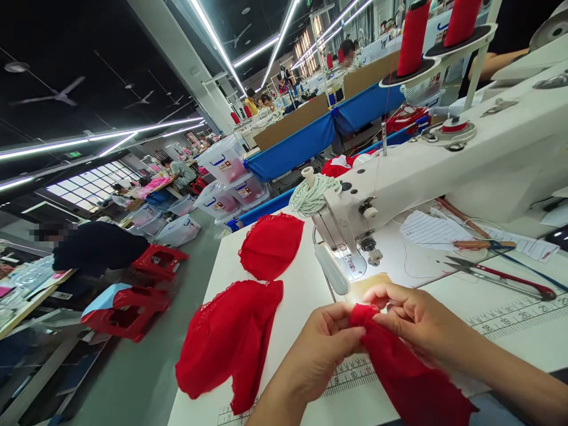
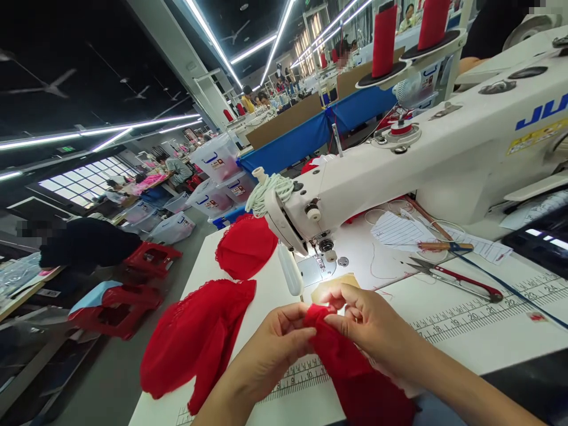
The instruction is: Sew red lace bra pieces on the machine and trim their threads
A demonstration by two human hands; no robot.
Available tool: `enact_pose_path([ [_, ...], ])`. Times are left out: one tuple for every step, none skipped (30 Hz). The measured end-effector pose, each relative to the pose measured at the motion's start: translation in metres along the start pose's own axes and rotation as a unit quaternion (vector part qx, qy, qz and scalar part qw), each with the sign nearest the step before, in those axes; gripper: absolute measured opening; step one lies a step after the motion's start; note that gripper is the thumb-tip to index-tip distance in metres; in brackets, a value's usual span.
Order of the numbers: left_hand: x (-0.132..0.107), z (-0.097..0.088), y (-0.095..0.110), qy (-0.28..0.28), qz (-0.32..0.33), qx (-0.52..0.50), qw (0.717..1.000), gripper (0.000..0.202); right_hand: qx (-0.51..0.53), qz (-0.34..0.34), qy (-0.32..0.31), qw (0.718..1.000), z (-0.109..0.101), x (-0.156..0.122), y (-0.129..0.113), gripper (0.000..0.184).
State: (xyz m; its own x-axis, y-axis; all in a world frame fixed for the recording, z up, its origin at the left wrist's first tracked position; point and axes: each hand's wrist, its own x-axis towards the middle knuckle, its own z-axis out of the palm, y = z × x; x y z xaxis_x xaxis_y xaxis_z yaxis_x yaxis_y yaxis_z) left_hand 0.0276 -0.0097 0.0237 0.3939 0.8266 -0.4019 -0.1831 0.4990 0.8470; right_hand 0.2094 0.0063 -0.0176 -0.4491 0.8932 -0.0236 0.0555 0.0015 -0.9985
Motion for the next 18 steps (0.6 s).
enact_pose_path([
  [0.001, 0.0, 0.0, -0.003, 0.006, 0.012, 1.0, 0.028, 0.035, 0.013, -0.015, 0.999, -0.002, 0.004, -0.001, 0.029],
  [0.002, -0.001, 0.0, -0.004, 0.009, 0.024, 1.0, 0.029, 0.054, 0.014, -0.013, 0.998, -0.003, 0.007, -0.002, 0.03],
  [0.003, -0.001, -0.001, 0.0, 0.009, 0.035, 0.999, 0.03, 0.059, 0.01, -0.002, 0.998, -0.003, 0.01, -0.001, 0.03],
  [0.004, -0.002, -0.002, 0.006, 0.005, 0.045, 0.999, 0.03, 0.054, 0.009, 0.011, 0.998, -0.003, 0.013, -0.001, 0.03],
  [0.006, -0.003, -0.002, 0.012, -0.001, 0.053, 0.999, 0.03, 0.047, 0.009, 0.024, 0.999, -0.002, 0.015, 0.0, 0.028],
  [0.007, -0.004, -0.003, 0.015, -0.01, 0.057, 0.998, 0.03, 0.037, 0.01, 0.035, 0.999, -0.002, 0.016, 0.001, 0.026],
  [0.009, -0.004, -0.003, 0.015, -0.02, 0.054, 0.998, 0.031, 0.026, 0.01, 0.046, 0.999, -0.002, 0.018, 0.002, 0.025],
  [0.01, -0.003, -0.003, 0.015, -0.033, 0.046, 0.998, 0.032, 0.012, 0.009, 0.056, 0.998, -0.002, 0.019, 0.002, 0.023],
  [0.01, -0.003, -0.002, 0.016, -0.047, 0.034, 0.998, 0.033, -0.005, 0.001, 0.066, 0.998, -0.003, 0.02, 0.002, 0.022],
  [0.011, -0.002, -0.002, 0.019, -0.061, 0.023, 0.998, 0.033, -0.028, -0.009, 0.08, 0.996, -0.004, 0.02, 0.001, 0.022],
  [0.012, -0.001, -0.001, 0.027, -0.068, 0.016, 0.997, 0.033, -0.055, -0.023, 0.095, 0.994, -0.005, 0.019, -0.001, 0.021],
  [0.013, 0.001, -0.001, 0.041, -0.068, 0.016, 0.997, 0.033, -0.085, -0.041, 0.109, 0.989, -0.006, 0.017, -0.003, 0.02],
  [0.014, 0.001, -0.001, 0.061, -0.059, 0.023, 0.996, 0.032, -0.118, -0.062, 0.119, 0.984, -0.006, 0.014, -0.005, 0.02],
  [0.015, 0.002, -0.002, 0.083, -0.042, 0.036, 0.995, 0.03, -0.154, -0.086, 0.12, 0.977, -0.006, 0.01, -0.007, 0.02],
  [0.017, 0.002, -0.004, 0.105, -0.023, 0.05, 0.993, 0.028, -0.193, -0.113, 0.11, 0.969, -0.004, 0.006, -0.008, 0.02],
  [0.017, 0.002, -0.005, 0.124, -0.004, 0.06, 0.991, 0.024, -0.234, -0.142, 0.091, 0.958, -0.001, 0.001, -0.008, 0.021],
  [0.018, 0.003, -0.007, 0.138, 0.012, 0.061, 0.989, 0.021, -0.273, -0.168, 0.067, 0.945, 0.003, -0.004, -0.006, 0.022],
  [0.018, 0.004, -0.008, 0.144, 0.021, 0.049, 0.988, 0.019, -0.309, -0.179, 0.051, 0.933, 0.008, -0.008, -0.004, 0.025],
])
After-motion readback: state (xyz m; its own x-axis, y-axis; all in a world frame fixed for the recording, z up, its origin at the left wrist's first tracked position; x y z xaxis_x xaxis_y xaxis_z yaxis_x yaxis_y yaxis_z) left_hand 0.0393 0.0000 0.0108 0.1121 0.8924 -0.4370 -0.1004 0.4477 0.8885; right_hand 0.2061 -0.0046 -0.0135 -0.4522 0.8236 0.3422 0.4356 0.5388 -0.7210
